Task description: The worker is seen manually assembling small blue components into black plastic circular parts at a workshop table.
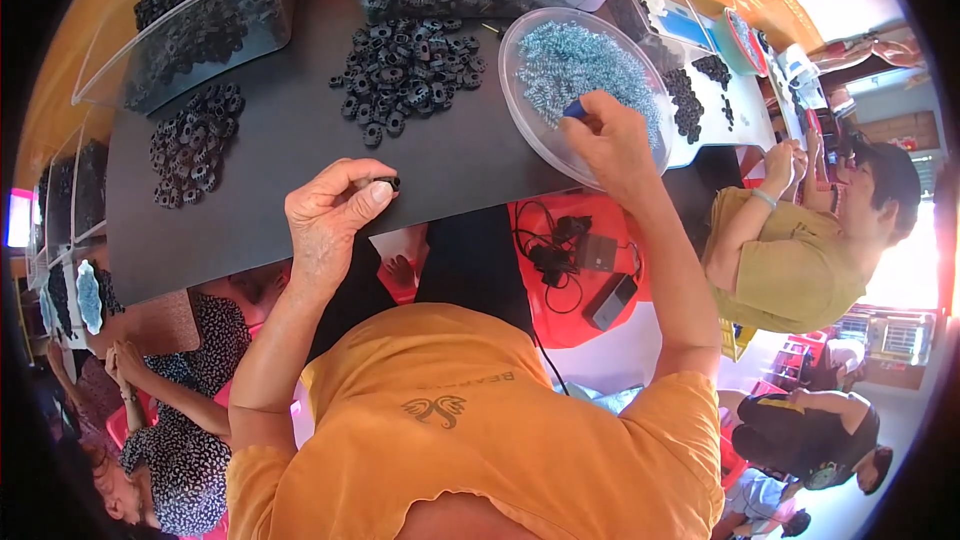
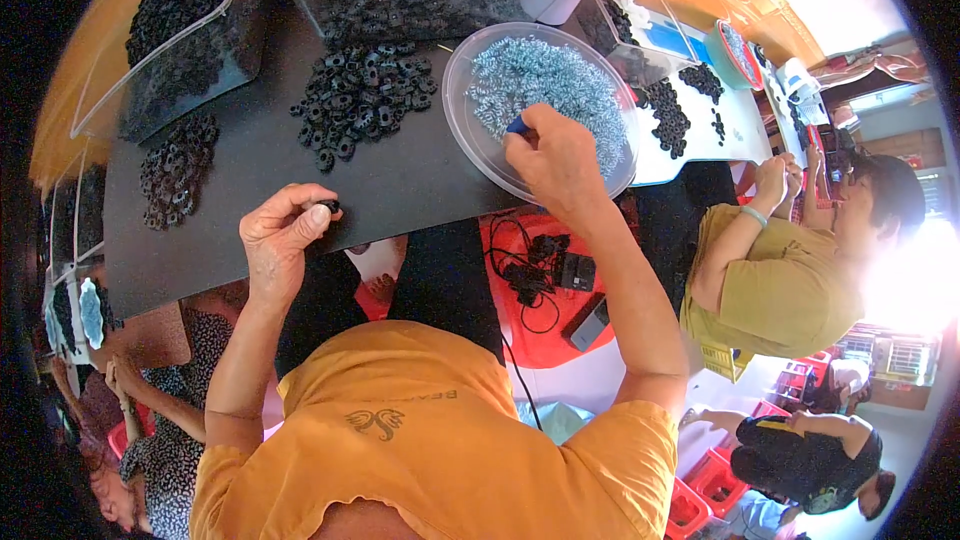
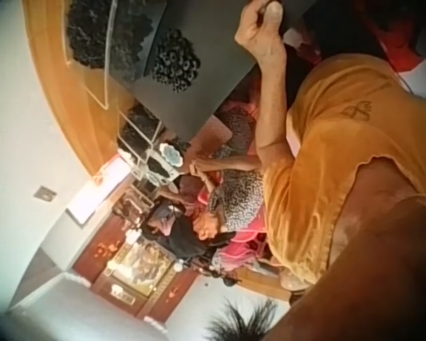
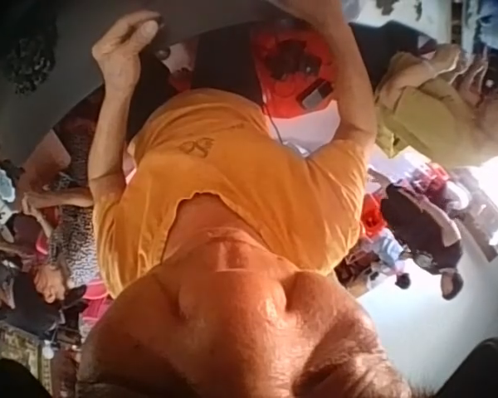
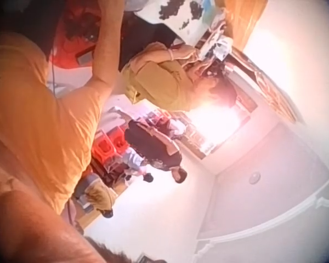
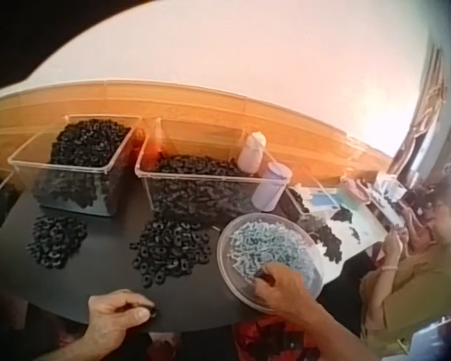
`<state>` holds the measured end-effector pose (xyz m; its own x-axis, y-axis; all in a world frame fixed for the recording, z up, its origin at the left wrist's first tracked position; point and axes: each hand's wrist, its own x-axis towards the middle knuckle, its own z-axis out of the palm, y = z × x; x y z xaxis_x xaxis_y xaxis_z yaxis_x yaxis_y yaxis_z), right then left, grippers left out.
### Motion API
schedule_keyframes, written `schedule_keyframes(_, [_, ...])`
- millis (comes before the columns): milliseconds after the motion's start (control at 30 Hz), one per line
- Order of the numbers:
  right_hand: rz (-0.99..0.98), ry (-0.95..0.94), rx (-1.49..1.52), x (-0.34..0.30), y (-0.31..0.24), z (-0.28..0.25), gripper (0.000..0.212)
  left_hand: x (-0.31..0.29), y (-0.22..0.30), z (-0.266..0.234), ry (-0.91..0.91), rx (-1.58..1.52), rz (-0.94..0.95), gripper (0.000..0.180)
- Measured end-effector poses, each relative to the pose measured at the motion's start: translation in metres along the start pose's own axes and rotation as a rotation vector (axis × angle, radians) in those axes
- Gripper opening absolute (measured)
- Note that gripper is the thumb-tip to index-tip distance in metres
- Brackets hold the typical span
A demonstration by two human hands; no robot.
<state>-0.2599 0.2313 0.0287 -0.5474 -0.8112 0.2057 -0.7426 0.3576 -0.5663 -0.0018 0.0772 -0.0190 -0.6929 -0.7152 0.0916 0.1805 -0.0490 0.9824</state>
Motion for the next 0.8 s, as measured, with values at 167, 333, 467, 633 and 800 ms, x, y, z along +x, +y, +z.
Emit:
schedule_keyframes(167, [0.084, -0.003, 0.336, -0.007, -0.044, -0.001, 0.013, 0.000, 0.003, -0.001, 0.048, -0.109, -0.082, 0.016])
schedule_keyframes(333, [-0.070, -0.058, 0.520, -0.017, -0.083, 0.038, 0.013, 0.004, 0.005, 0.001, 0.025, -0.152, -0.121, 0.016])
schedule_keyframes(467, [-0.228, -0.084, 0.527, -0.013, -0.099, 0.068, 0.014, -0.002, 0.004, -0.001, 0.017, -0.135, -0.091, 0.016])
schedule_keyframes(633, [-0.282, -0.069, 0.458, -0.015, -0.107, 0.076, 0.013, -0.007, 0.007, -0.001, 0.022, -0.159, -0.111, 0.016])
schedule_keyframes(800, [-0.433, 0.016, 0.340, -0.020, -0.108, 0.082, 0.015, -0.008, 0.005, 0.004, 0.023, -0.167, -0.064, 0.016])
